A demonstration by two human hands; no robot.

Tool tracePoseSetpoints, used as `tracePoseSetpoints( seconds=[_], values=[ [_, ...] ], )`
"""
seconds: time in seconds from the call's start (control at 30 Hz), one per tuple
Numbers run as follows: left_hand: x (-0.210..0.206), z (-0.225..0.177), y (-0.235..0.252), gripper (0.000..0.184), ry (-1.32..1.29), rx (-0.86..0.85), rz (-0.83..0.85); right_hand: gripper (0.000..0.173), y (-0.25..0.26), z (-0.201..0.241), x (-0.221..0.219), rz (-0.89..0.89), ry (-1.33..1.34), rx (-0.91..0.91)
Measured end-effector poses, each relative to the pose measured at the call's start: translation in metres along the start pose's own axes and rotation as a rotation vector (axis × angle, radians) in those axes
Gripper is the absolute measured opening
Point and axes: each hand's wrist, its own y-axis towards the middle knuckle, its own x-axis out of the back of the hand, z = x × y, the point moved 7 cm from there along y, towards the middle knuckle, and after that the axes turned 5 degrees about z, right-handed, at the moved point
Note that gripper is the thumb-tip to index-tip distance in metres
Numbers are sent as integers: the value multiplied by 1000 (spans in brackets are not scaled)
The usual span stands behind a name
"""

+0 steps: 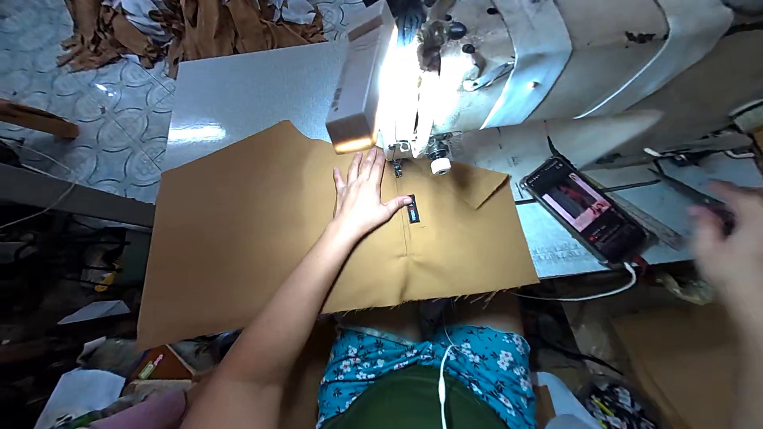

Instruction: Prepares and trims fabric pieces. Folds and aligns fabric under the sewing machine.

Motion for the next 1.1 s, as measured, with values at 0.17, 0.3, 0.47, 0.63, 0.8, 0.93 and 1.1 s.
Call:
tracePoseSetpoints(
  seconds=[0.17,0.3,0.47,0.63,0.8,0.93,1.1],
  values=[
    [9,-36,-64,68,43,-197,-106,58,-52,204,-49,41,276,627],
    [6,-18,-160,79,118,-448,-83,35,-62,213,-75,118,360,800],
    [54,128,-224,67,109,-180,-109,29,-36,200,-63,221,522,722],
    [95,253,-303,94,-34,291,-154,25,-16,211,-52,129,455,672],
    [103,281,-333,50,-374,622,-133,22,-9,217,-51,152,453,647],
    [206,239,-279,35,-163,464,-460,18,-4,220,-52,235,458,596],
    [171,74,-105,57,-76,-135,-294,18,10,226,-61,391,287,411]
  ],
)
